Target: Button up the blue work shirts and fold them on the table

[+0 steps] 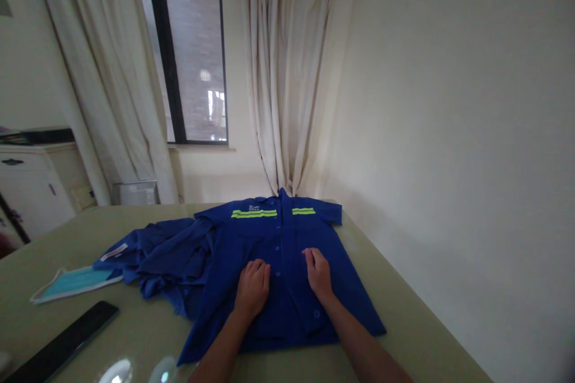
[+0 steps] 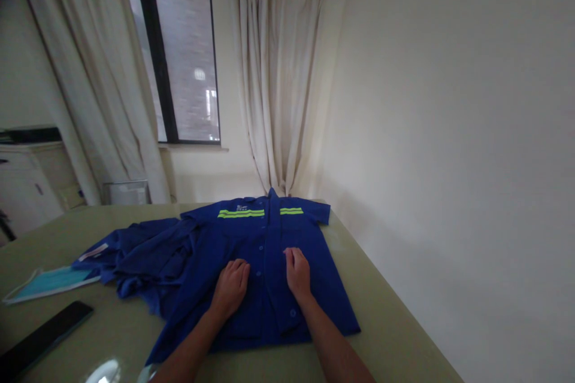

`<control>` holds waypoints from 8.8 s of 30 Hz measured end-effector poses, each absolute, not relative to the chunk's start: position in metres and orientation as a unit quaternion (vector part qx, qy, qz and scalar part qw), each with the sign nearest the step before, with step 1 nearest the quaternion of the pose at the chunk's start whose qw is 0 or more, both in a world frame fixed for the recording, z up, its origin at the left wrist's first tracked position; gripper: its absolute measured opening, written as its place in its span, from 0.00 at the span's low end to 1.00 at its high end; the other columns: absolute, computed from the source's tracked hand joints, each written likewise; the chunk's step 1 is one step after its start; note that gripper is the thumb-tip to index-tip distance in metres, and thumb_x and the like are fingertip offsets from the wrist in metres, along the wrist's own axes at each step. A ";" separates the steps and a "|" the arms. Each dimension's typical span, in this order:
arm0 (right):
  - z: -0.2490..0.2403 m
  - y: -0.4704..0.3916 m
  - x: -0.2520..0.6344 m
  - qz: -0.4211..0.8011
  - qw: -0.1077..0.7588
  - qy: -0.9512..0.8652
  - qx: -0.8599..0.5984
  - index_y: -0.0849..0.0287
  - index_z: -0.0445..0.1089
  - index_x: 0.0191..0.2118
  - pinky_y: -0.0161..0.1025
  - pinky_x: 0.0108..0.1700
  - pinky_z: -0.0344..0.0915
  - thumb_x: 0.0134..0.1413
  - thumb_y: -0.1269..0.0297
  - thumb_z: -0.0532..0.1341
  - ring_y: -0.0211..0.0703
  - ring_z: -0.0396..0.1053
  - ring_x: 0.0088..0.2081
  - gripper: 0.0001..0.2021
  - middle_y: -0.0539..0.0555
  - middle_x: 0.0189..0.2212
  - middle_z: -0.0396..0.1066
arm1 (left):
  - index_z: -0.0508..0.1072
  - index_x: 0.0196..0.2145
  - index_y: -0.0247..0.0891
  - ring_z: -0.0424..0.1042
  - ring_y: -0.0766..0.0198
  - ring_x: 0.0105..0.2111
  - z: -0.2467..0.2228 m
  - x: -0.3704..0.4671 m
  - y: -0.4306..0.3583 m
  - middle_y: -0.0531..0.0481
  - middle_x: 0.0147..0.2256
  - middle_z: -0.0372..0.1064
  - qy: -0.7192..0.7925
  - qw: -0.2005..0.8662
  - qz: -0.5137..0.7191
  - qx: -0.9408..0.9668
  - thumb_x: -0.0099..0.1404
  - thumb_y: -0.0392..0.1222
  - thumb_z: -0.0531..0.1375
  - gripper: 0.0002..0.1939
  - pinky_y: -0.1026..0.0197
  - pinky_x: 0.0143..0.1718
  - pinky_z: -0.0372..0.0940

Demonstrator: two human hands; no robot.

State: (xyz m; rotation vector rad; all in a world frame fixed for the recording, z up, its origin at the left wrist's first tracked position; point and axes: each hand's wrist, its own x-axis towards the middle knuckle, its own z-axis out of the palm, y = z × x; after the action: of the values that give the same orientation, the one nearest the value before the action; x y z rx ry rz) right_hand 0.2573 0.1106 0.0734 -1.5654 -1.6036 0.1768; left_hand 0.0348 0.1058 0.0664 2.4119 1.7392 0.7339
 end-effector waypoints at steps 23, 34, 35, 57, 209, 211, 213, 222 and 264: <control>0.057 -0.016 0.210 0.164 0.480 -0.657 -0.557 0.55 0.74 0.42 0.41 0.47 0.69 0.63 0.67 0.56 0.48 0.76 0.42 0.09 0.56 0.39 0.77 | 0.74 0.50 0.50 0.68 0.55 0.51 0.061 0.016 0.003 0.49 0.52 0.71 0.418 0.114 0.243 0.868 0.71 0.50 0.60 0.13 0.52 0.53 0.62; 0.061 -0.024 0.197 0.202 0.455 -0.668 -0.552 0.54 0.74 0.42 0.38 0.39 0.69 0.55 0.68 0.60 0.46 0.76 0.34 0.10 0.52 0.33 0.77 | 0.73 0.38 0.40 0.72 0.57 0.43 0.060 0.036 0.004 0.46 0.39 0.74 0.557 0.089 0.273 0.779 0.74 0.35 0.46 0.16 0.57 0.47 0.64; 0.062 -0.024 0.197 0.199 0.450 -0.674 -0.552 0.53 0.74 0.44 0.38 0.39 0.69 0.55 0.68 0.60 0.46 0.76 0.34 0.12 0.51 0.32 0.77 | 0.73 0.40 0.40 0.72 0.57 0.45 0.060 0.036 0.001 0.45 0.41 0.74 0.556 0.092 0.279 0.778 0.74 0.34 0.46 0.15 0.57 0.49 0.64; 0.054 -0.010 0.197 0.155 0.489 -0.685 -0.517 0.56 0.75 0.41 0.39 0.43 0.69 0.61 0.64 0.57 0.46 0.75 0.38 0.10 0.54 0.36 0.77 | 0.78 0.46 0.39 0.75 0.55 0.49 0.060 0.049 -0.003 0.43 0.47 0.78 0.625 0.151 0.349 0.682 0.71 0.43 0.54 0.15 0.56 0.52 0.65; 0.065 -0.027 0.202 0.290 0.454 -0.679 -0.499 0.58 0.73 0.32 0.34 0.34 0.58 0.66 0.53 0.56 0.40 0.66 0.31 0.17 0.49 0.27 0.70 | 0.74 0.40 0.42 0.75 0.57 0.42 0.053 0.034 -0.009 0.48 0.40 0.78 0.463 0.327 0.405 0.717 0.65 0.47 0.56 0.10 0.59 0.45 0.66; 0.064 -0.027 0.202 0.297 0.448 -0.679 -0.501 0.58 0.73 0.33 0.33 0.32 0.57 0.60 0.52 0.63 0.38 0.64 0.29 0.14 0.48 0.26 0.68 | 0.74 0.38 0.41 0.75 0.57 0.40 0.055 0.033 -0.009 0.49 0.38 0.78 0.459 0.337 0.413 0.711 0.66 0.49 0.55 0.12 0.59 0.44 0.66; 0.061 -0.026 0.202 0.285 0.436 -0.685 -0.509 0.58 0.71 0.32 0.33 0.31 0.56 0.55 0.58 0.68 0.37 0.62 0.29 0.10 0.46 0.25 0.66 | 0.74 0.35 0.41 0.75 0.57 0.38 0.057 0.033 -0.010 0.49 0.35 0.77 0.465 0.335 0.413 0.708 0.68 0.51 0.54 0.14 0.59 0.42 0.65; 0.063 -0.027 0.201 0.226 0.461 -0.707 -0.486 0.57 0.69 0.32 0.35 0.38 0.59 0.56 0.70 0.64 0.41 0.65 0.35 0.04 0.49 0.32 0.67 | 0.75 0.32 0.40 0.72 0.59 0.34 0.060 0.033 -0.010 0.51 0.30 0.75 0.459 0.339 0.440 0.694 0.68 0.56 0.56 0.18 0.61 0.38 0.64; 0.067 -0.030 0.202 0.291 0.483 -0.676 -0.474 0.56 0.70 0.31 0.33 0.33 0.56 0.56 0.66 0.64 0.38 0.64 0.29 0.03 0.45 0.25 0.68 | 0.78 0.34 0.41 0.74 0.57 0.36 0.059 0.027 -0.014 0.51 0.33 0.77 0.452 0.351 0.447 0.688 0.64 0.53 0.60 0.14 0.59 0.41 0.64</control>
State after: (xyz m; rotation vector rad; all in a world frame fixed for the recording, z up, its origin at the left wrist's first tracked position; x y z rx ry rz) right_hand 0.2017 -0.0305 0.0670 -1.1543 -1.6468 0.7097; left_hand 0.0266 -0.0145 0.0587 1.7810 1.1699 1.1573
